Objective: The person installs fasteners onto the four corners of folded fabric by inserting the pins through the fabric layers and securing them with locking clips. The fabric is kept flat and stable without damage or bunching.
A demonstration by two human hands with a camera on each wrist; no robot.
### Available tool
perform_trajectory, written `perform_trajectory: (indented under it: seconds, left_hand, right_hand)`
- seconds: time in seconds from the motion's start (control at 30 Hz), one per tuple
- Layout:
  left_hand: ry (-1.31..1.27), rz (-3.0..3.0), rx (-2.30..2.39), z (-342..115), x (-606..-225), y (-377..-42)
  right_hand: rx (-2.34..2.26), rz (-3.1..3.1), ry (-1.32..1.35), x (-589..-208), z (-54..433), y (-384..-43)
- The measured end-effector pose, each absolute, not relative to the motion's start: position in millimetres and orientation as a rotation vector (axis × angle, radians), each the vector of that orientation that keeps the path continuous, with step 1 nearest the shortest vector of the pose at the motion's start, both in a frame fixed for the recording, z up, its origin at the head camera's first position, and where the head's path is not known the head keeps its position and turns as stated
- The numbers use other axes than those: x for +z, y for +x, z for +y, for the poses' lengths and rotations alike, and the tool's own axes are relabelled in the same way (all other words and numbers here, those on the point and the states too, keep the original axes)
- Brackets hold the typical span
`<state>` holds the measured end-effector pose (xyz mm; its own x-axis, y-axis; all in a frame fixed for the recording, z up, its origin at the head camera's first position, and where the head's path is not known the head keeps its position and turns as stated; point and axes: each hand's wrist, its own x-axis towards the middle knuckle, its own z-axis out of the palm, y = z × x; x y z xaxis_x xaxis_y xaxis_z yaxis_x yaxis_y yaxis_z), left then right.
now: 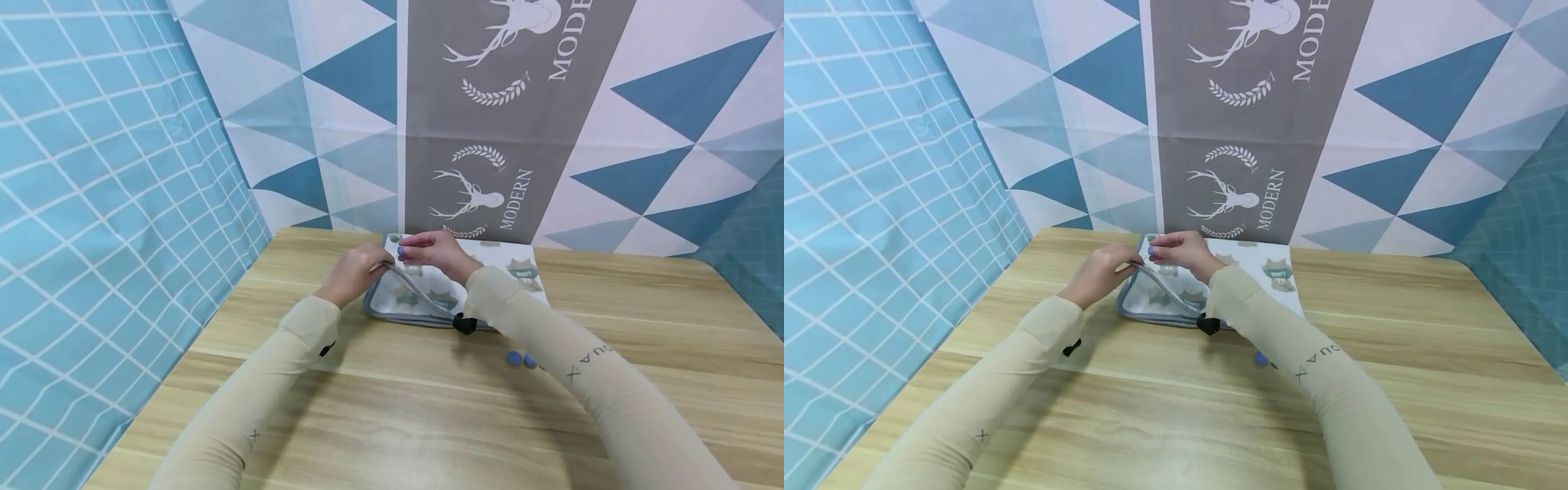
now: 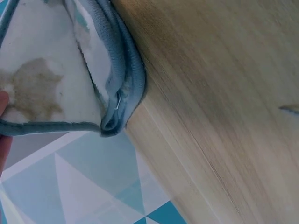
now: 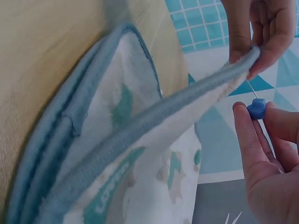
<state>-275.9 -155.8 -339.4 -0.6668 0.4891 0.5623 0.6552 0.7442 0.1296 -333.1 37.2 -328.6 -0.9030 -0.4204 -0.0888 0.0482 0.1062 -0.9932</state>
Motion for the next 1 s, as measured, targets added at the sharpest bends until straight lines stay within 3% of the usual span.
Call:
perform_trajectory:
  seconds: [1.0]
  left_hand:
    - [-0.908,-2.405,-0.462,-157.9,-346.3,-277.3]
  right_hand:
    - [-1.785,2.159,-0.423,-328.8,31.5,-329.4]
